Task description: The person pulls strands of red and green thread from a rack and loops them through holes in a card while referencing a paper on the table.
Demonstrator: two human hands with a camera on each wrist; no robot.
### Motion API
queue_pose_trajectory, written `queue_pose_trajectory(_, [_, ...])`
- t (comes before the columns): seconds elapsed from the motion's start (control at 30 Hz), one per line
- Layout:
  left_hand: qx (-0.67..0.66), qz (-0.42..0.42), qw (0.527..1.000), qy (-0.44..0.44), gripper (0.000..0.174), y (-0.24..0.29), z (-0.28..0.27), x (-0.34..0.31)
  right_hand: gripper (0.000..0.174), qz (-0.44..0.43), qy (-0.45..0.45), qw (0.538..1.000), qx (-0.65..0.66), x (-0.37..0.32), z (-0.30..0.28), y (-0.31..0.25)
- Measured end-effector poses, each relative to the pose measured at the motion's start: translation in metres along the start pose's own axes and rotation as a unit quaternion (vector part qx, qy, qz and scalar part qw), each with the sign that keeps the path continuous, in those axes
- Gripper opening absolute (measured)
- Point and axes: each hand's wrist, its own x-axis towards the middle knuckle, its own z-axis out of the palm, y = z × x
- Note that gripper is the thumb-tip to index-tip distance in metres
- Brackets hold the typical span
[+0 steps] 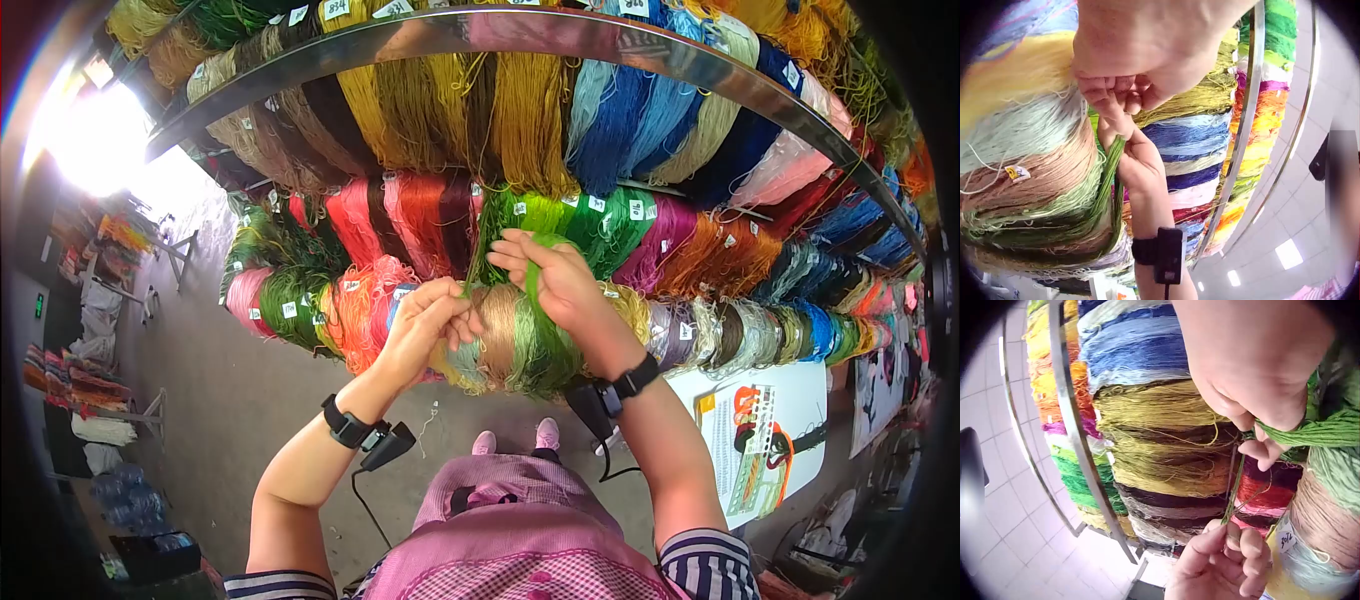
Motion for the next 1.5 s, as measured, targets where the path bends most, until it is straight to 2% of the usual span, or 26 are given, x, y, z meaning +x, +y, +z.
queue_pose_trajectory(0.03, [0.056,-0.002,0.998,-0.006,0.014,-0.002,0.000,-0.001,0.033,0.001,0.000,1.000,0.000,0.007,0.001,0.001])
queue_pose_trajectory(0.07, [0.111,-0.004,0.994,-0.011,0.015,-0.005,-0.001,-0.003,0.034,0.040,-0.027,0.998,0.047,0.013,0.003,0.002])
queue_pose_trajectory(0.1, [0.111,-0.003,0.994,-0.009,0.015,-0.002,0.004,-0.006,0.034,0.078,-0.054,0.991,0.094,0.017,0.005,0.003])
queue_pose_trajectory(0.13, [0.269,0.010,0.963,0.004,0.016,0.007,0.015,-0.012,0.032,0.069,-0.056,0.993,0.075,0.017,0.005,0.003])
queue_pose_trajectory(0.17, [0.420,0.022,0.907,0.017,0.018,0.016,0.022,-0.017,0.032,0.070,-0.058,0.993,0.074,0.017,0.003,0.004])
queue_pose_trajectory(0.2, [0.473,0.098,0.874,0.062,0.019,0.023,0.026,-0.019,0.031,0.049,-0.062,0.997,0.024,0.016,0.000,0.004])
queue_pose_trajectory(0.23, [0.473,0.098,0.874,0.062,0.019,0.025,0.024,-0.013,0.030,0.028,-0.065,0.997,-0.024,0.014,-0.003,0.004])
queue_pose_trajectory(0.3, [0.444,0.150,0.872,0.141,0.018,0.032,0.014,0.011,0.029,0.015,-0.064,0.997,-0.034,0.008,-0.007,0.003])
queue_pose_trajectory(0.33, [0.389,0.153,0.898,0.134,0.020,0.031,0.006,0.028,0.030,0.023,-0.047,0.998,-0.045,0.006,-0.008,0.002])
queue_pose_trajectory(0.37, [0.448,0.141,0.872,0.141,0.023,0.032,-0.001,0.042,0.030,0.031,-0.031,0.997,-0.056,0.004,-0.008,0.001])
queue_pose_trajectory(0.43, [0.512,0.212,0.822,0.135,0.026,0.016,-0.018,0.079,0.031,0.026,-0.026,0.997,-0.066,0.000,-0.006,0.000])
queue_pose_trajectory(0.47, [0.512,0.211,0.821,0.137,0.026,0.014,-0.019,0.092,0.031,0.019,-0.019,0.997,-0.075,-0.001,-0.006,0.000])
queue_pose_trajectory(0.53, [0.578,0.208,0.774,0.152,0.023,0.010,-0.014,0.113,0.031,0.019,-0.014,0.997,-0.070,-0.001,-0.008,0.001])
queue_pose_trajectory(0.67, [0.632,0.169,0.736,0.175,0.018,0.005,-0.011,0.130,0.027,0.009,-0.009,0.999,-0.051,0.000,-0.013,0.003])
queue_pose_trajectory(0.73, [0.514,0.091,0.841,0.144,0.014,0.008,-0.018,0.128,0.025,-0.002,-0.013,0.999,-0.035,0.002,-0.018,0.006])
queue_pose_trajectory(0.77, [0.517,0.090,0.840,0.139,0.014,0.009,-0.022,0.125,0.023,-0.011,-0.018,1.000,-0.023,0.001,-0.020,0.006])
queue_pose_trajectory(0.83, [0.419,0.016,0.902,0.102,0.016,0.017,-0.025,0.112,0.022,-0.012,-0.007,1.000,-0.022,-0.003,-0.016,0.003])
queue_pose_trajectory(0.9, [0.417,0.012,0.903,0.097,0.018,0.019,-0.028,0.105,0.020,-0.010,0.000,1.000,-0.023,-0.003,-0.014,0.002])
queue_pose_trajectory(0.97, [0.346,-0.003,0.934,0.084,0.015,0.017,-0.032,0.101,0.019,-0.003,-0.019,1.000,-0.021,0.000,-0.015,0.002])
queue_pose_trajectory(1.1, [0.306,-0.015,0.949,0.077,0.012,0.023,-0.027,0.086,0.017,-0.007,-0.024,0.999,-0.026,0.001,-0.013,0.005])
queue_pose_trajectory(1.2, [0.252,0.015,0.966,0.062,0.013,0.018,-0.031,0.081,0.017,-0.006,-0.020,0.998,-0.066,0.003,-0.014,0.006])
queue_pose_trajectory(1.4, [0.368,0.007,0.923,0.115,0.005,0.027,-0.026,0.064,0.019,-0.013,-0.035,0.997,-0.072,0.000,-0.012,0.006])
queue_pose_trajectory(1.47, [0.327,0.129,0.936,0.015,0.004,0.022,-0.021,0.055,0.022,-0.006,-0.024,0.992,-0.122,-0.002,-0.007,0.004])
queue_pose_trajectory(1.5, [0.372,0.110,0.917,-0.095,0.004,0.037,-0.010,0.045,0.022,-0.006,-0.023,0.992,-0.122,-0.002,-0.008,0.004])
